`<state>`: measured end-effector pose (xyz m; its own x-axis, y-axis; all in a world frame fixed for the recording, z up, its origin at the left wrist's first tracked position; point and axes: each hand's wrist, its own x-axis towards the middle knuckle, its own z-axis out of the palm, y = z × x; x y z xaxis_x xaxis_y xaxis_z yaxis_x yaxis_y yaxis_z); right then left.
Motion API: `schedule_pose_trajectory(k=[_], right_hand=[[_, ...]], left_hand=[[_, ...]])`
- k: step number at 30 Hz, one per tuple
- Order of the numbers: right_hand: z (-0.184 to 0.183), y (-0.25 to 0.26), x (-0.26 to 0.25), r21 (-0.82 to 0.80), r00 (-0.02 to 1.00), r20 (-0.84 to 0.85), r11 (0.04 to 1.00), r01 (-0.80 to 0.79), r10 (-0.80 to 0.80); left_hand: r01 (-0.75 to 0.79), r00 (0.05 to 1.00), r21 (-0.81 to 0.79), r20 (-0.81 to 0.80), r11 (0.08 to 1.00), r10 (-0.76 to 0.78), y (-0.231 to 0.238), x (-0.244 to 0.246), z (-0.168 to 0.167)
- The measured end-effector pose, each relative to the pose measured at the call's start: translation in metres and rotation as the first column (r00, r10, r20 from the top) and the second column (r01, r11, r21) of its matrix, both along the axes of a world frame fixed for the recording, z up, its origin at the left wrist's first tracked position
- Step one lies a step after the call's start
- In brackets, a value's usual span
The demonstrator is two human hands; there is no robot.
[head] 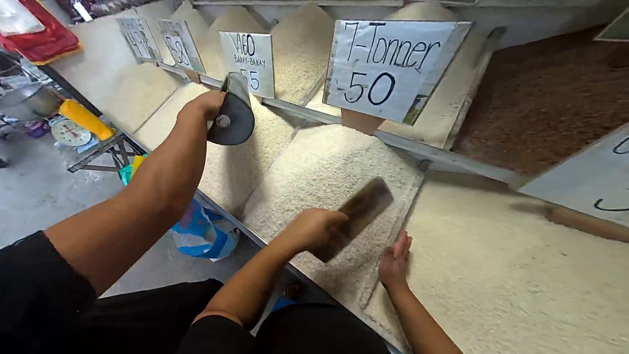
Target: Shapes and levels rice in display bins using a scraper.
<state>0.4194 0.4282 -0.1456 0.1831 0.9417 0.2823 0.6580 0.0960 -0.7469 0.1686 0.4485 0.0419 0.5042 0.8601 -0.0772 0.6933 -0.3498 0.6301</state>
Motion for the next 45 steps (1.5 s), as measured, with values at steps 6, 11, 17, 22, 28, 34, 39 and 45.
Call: schedule_pose_trajectory(k=[6,11,17,22,28,34,39,45], right_hand=[[0.023,0.078,-0.015,-0.320,0.964,0.106,0.909,0.266,-0.244],[0.042,0.127,-0.011,-0.374,0.956,0.085,0.880,0.293,-0.282],[0.034,0.142,0.019,0.145,0.986,-0.155,0.988,-0.044,0.067],[0.025,0.095,0.022,0.070,0.993,-0.001,0.990,0.120,-0.120],[-0.008,0.081,0.013,0.010,0.997,-0.070,1.000,-0.029,0.030],[-0.020,0.087,0.004,0.075,0.993,0.102,0.996,0.045,-0.053],[-0.021,0.086,0.003,0.066,0.985,0.164,0.997,0.038,-0.049],[-0.020,0.088,-0.001,-0.014,0.973,0.203,0.993,0.114,-0.109]], left_hand=[[-0.439,0.890,0.111,-0.083,0.891,0.449,0.014,-0.097,0.013],[-0.652,0.713,0.168,-0.198,0.740,0.673,0.064,-0.119,-0.001],[-0.701,0.629,0.166,-0.313,0.693,0.711,0.174,-0.133,-0.044],[-0.655,0.655,0.153,-0.373,0.740,0.657,0.218,-0.125,-0.063],[-0.608,0.714,0.079,-0.382,0.790,0.587,0.207,-0.080,-0.064],[-0.437,0.818,0.077,-0.381,0.896,0.432,0.171,-0.050,-0.018],[-0.536,0.786,0.154,-0.268,0.830,0.557,0.212,-0.087,-0.008],[-0.533,0.783,0.086,-0.328,0.842,0.529,0.244,-0.085,-0.049]])
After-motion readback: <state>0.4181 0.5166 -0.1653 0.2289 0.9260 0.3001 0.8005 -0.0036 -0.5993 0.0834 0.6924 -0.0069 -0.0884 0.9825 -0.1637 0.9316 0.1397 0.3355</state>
